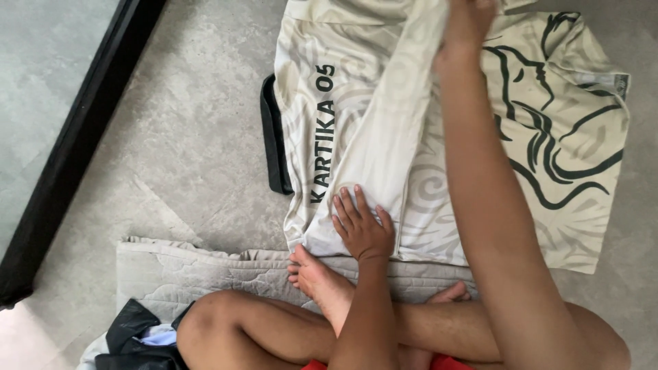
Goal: The person sits cross-legged on a mat and folds a white long-sleeved shirt with a graphic print. They smooth the fabric, fold the sleeves and sides, and roll the shirt into a compact bundle. Finally, they place the folded shirt on top of a black suitcase.
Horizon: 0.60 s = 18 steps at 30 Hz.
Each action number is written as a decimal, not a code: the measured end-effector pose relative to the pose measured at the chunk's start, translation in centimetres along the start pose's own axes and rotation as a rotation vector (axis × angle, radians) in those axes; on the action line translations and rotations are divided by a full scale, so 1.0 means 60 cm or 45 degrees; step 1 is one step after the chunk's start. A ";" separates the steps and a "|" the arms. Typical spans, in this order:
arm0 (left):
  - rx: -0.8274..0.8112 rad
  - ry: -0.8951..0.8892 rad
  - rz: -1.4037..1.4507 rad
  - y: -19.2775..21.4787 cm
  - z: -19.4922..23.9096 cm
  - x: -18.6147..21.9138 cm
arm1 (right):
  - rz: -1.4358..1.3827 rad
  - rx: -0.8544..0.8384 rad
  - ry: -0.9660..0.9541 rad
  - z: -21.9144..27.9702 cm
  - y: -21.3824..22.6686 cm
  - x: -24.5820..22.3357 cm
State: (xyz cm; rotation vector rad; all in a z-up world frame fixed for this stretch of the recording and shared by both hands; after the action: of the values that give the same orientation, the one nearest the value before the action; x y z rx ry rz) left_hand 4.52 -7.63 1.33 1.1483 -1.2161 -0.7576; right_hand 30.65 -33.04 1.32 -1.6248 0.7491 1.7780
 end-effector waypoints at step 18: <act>0.034 -0.013 -0.015 0.003 -0.001 0.004 | -0.640 0.290 0.036 -0.065 0.102 0.045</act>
State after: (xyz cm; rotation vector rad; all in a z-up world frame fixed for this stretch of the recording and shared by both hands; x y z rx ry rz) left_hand 4.61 -7.76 1.59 1.1755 -1.2326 -0.7586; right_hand 28.39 -39.78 -1.69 -1.5207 0.4777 1.2683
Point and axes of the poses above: each hand's wrist, its own z-axis away from the middle knuckle, its own y-axis out of the back of the hand, x = y × z, the point moved 5 cm from there along -z, towards the middle knuckle, and after that the axes turned 10 degrees about y, right-handed, at the moved point
